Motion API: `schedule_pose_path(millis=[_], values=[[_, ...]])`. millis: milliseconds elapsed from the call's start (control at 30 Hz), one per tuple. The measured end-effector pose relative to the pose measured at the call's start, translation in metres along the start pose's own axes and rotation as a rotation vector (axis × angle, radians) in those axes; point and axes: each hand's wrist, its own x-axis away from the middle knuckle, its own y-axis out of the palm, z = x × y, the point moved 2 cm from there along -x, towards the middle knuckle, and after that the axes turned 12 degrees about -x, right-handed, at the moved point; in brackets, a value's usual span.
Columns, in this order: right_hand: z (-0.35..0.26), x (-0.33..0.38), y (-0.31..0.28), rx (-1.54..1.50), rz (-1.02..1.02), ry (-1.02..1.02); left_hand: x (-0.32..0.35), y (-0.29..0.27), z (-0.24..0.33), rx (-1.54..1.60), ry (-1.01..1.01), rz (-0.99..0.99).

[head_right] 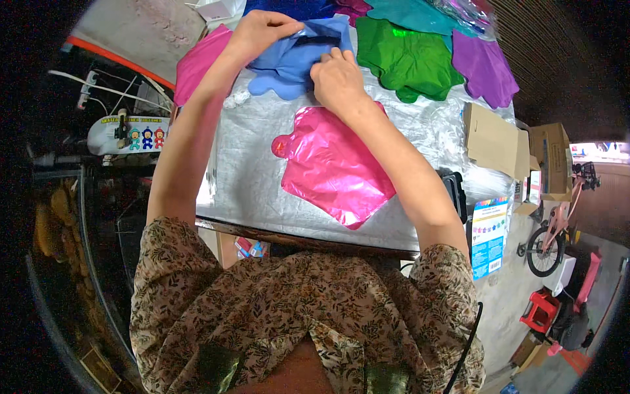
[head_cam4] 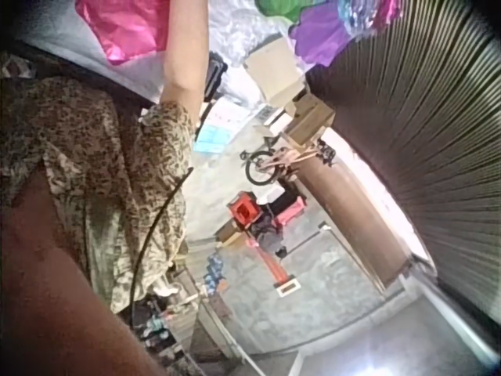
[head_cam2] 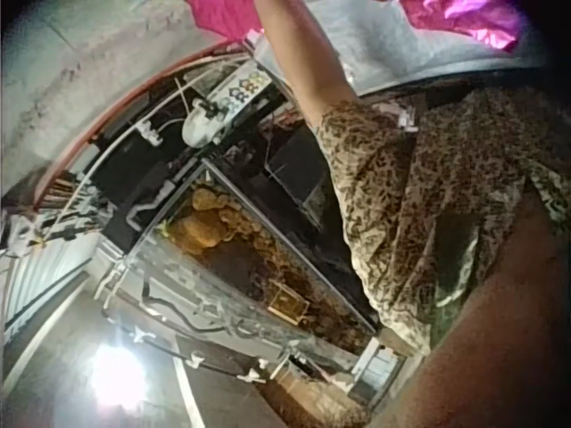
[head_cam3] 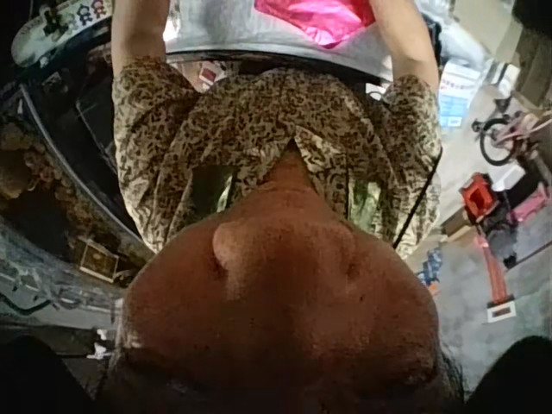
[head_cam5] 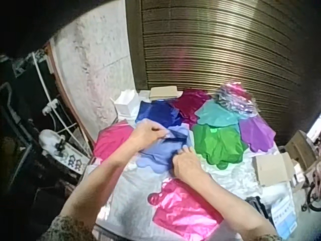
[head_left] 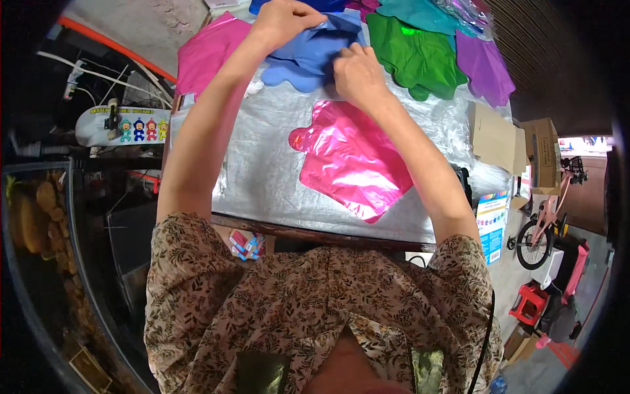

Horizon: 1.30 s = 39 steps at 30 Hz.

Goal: Folding and organizing colorful plastic star and circular sheets into packaging.

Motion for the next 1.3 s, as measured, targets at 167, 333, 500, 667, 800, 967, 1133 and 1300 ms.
schedule_pose_path(millis=[167, 333, 500, 667, 800, 967, 1133, 1300], values=[[0.011, -0.024, 0.025, -0.224, -0.030, 0.137, -0.009, 0.010, -0.005, 0.020, 0.049, -0.181], [0.003, -0.022, 0.047, -0.196, -0.014, 0.150, -0.031, -0.034, -0.023, 0.005, 0.254, 0.138], [0.010, -0.026, 0.046, -0.231, -0.146, 0.241, -0.019, -0.157, 0.026, 0.146, -0.029, 0.435], [0.013, -0.026, 0.044, -0.214, -0.111, 0.237, 0.023, -0.189, 0.064, 0.168, 0.177, 0.461], [0.013, -0.034, 0.036, -0.190, -0.226, 0.320, 0.040, -0.154, 0.075, 0.195, 0.098, 0.416], [0.004, -0.038, 0.028, -0.143, -0.342, 0.370, 0.079, -0.054, 0.040, -0.317, 0.107, 0.012], [0.010, -0.033, 0.027, -0.300, -0.333, 0.251, 0.081, 0.025, 0.025, -0.181, 0.109, -0.001], [0.020, -0.036, 0.044, -0.404, -0.328, 0.362, 0.059, 0.027, 0.007, -0.356, 0.076, -0.002]])
